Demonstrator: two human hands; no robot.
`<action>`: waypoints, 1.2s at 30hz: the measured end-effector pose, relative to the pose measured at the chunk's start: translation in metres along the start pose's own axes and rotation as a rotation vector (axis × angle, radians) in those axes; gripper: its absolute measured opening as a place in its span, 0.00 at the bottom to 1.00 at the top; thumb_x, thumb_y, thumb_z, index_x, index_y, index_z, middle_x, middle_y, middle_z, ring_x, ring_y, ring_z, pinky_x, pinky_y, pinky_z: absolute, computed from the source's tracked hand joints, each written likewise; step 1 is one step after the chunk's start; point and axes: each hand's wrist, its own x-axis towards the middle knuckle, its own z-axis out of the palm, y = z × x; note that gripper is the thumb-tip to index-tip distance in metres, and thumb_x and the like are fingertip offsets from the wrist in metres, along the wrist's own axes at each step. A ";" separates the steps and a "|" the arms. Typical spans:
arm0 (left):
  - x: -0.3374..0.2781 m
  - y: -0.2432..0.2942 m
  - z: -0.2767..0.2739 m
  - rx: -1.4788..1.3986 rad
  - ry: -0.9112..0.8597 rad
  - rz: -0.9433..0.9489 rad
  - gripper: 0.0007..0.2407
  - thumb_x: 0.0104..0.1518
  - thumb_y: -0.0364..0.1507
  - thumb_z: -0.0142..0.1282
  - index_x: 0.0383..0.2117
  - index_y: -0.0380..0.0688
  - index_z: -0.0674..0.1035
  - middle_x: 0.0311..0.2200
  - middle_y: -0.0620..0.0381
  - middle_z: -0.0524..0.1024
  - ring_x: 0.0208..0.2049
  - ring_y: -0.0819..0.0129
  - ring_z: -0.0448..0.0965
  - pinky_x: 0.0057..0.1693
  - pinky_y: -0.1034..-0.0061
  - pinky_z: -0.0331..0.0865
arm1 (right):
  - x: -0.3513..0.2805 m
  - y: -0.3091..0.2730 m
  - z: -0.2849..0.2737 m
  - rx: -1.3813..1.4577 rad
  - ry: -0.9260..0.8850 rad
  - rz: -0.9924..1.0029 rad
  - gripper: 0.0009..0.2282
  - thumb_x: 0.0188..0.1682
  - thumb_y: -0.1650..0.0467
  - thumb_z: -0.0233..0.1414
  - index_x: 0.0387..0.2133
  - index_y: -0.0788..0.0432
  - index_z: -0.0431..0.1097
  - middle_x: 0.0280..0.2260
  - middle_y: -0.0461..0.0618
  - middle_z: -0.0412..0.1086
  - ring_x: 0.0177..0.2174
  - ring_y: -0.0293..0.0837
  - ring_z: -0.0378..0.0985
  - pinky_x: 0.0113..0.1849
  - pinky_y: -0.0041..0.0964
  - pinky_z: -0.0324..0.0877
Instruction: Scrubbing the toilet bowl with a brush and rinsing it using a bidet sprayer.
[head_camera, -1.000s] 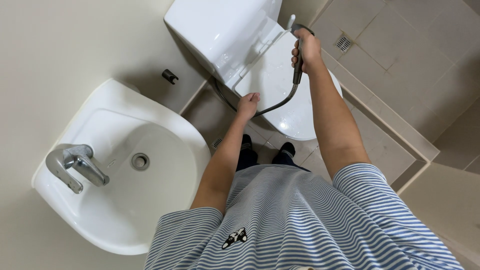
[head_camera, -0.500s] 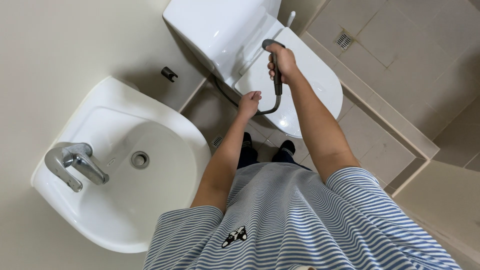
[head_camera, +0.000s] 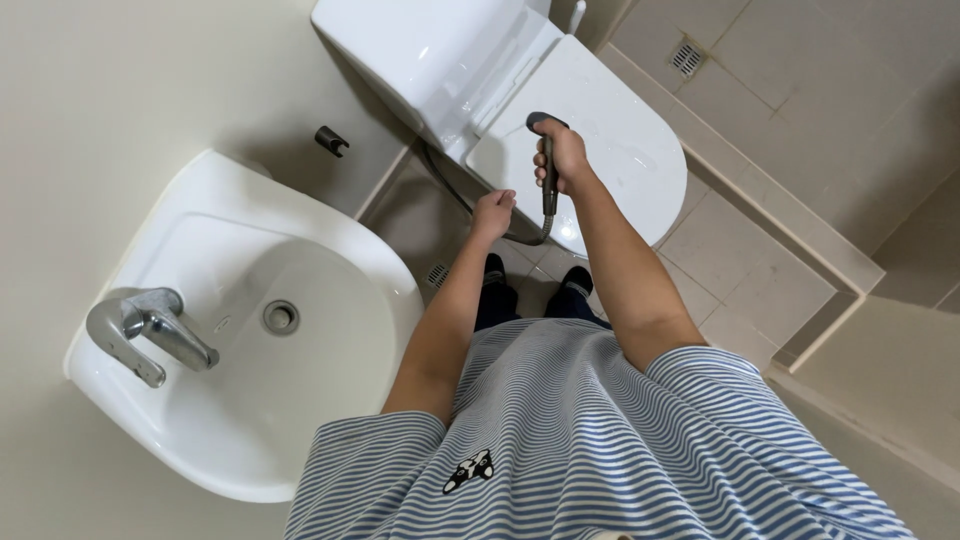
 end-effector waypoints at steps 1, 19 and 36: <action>-0.002 0.003 0.000 0.004 -0.008 0.000 0.13 0.64 0.35 0.52 0.46 0.40 0.83 0.33 0.52 0.85 0.33 0.69 0.82 0.45 0.73 0.73 | -0.001 0.003 -0.008 0.007 0.006 0.001 0.14 0.46 0.61 0.53 0.19 0.54 0.60 0.13 0.46 0.59 0.12 0.43 0.60 0.18 0.42 0.60; -0.020 -0.052 0.058 0.011 -0.271 0.070 0.14 0.63 0.33 0.52 0.47 0.37 0.81 0.38 0.52 0.85 0.41 0.67 0.84 0.50 0.74 0.74 | -0.056 0.072 -0.190 0.385 0.382 -0.110 0.13 0.46 0.60 0.52 0.21 0.54 0.60 0.16 0.47 0.60 0.15 0.45 0.62 0.22 0.45 0.63; -0.032 -0.046 0.039 0.126 -0.324 0.119 0.13 0.63 0.32 0.50 0.47 0.38 0.82 0.38 0.52 0.85 0.41 0.68 0.84 0.49 0.75 0.73 | -0.051 0.119 -0.095 0.394 0.307 -0.036 0.13 0.47 0.60 0.52 0.21 0.53 0.61 0.14 0.45 0.59 0.13 0.44 0.61 0.19 0.43 0.61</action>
